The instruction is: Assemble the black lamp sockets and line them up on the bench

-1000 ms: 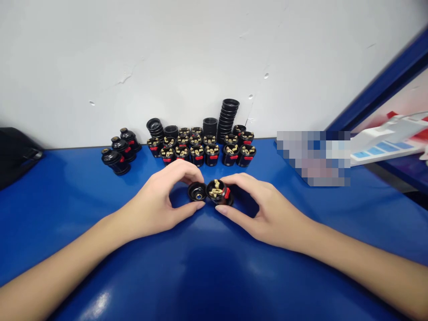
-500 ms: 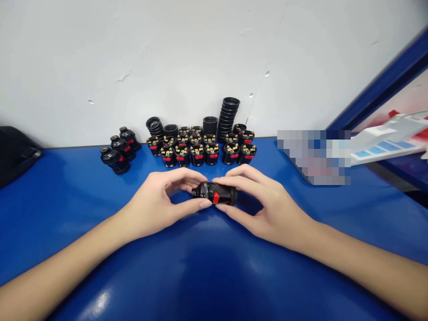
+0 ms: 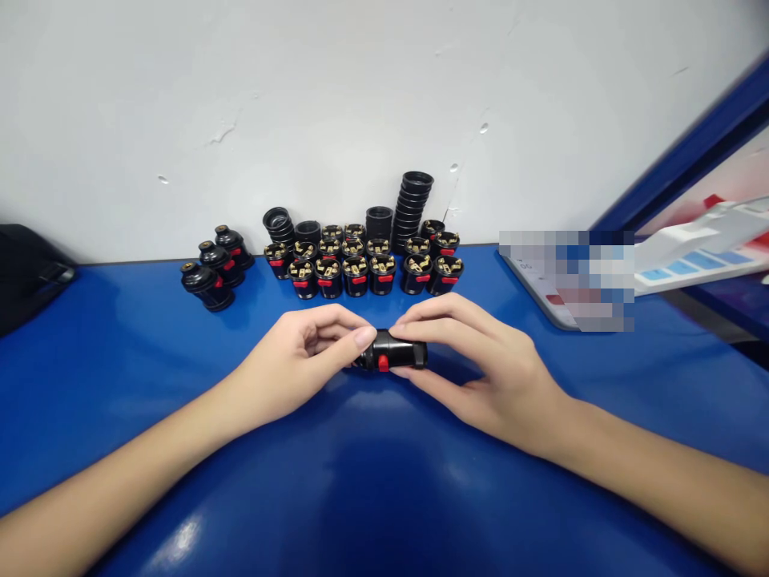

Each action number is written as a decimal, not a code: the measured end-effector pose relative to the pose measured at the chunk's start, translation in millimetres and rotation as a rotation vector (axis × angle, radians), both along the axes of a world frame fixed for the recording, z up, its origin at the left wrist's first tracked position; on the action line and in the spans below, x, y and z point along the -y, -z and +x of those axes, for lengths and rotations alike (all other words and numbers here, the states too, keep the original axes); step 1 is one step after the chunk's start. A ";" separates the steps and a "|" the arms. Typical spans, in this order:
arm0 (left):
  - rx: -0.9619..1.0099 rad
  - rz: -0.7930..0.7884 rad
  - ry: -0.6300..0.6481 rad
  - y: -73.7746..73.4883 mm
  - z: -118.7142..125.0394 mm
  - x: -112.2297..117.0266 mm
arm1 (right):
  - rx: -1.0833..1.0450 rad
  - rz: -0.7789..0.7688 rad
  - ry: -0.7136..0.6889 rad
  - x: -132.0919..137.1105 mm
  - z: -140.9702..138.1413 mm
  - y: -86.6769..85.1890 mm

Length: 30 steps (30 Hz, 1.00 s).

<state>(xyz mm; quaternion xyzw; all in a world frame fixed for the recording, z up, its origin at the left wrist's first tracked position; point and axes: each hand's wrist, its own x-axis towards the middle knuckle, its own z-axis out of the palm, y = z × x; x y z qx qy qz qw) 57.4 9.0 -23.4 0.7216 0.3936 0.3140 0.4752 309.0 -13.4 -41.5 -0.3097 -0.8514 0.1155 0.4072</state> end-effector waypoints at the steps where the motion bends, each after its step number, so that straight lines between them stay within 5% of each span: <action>1: 0.028 0.039 -0.002 2.1 -0.3 0.4 | -0.011 -0.026 0.010 -0.4 0.1 0.6; 6: 0.084 0.522 0.043 14.3 -1.3 1.4 | -0.096 -0.178 -0.019 -2.5 0.6 2.6; 8: 0.055 0.595 0.044 16.5 -1.2 1.7 | -0.099 -0.193 -0.026 -2.3 0.5 2.9; 15: -0.235 0.375 0.006 11.7 -1.2 5.9 | -0.082 -0.170 -0.024 -1.1 0.7 3.8; 21: -0.096 0.543 0.014 13.8 -3.3 4.3 | -0.105 -0.228 -0.018 -2.7 0.9 1.3; 26: -0.205 0.401 0.046 11.8 -4.8 5.5 | -0.079 -0.210 -0.024 -2.8 0.6 3.3; 30: -0.190 0.477 0.034 13.4 -4.4 4.3 | -0.092 -0.230 -0.031 -3.2 1.3 3.2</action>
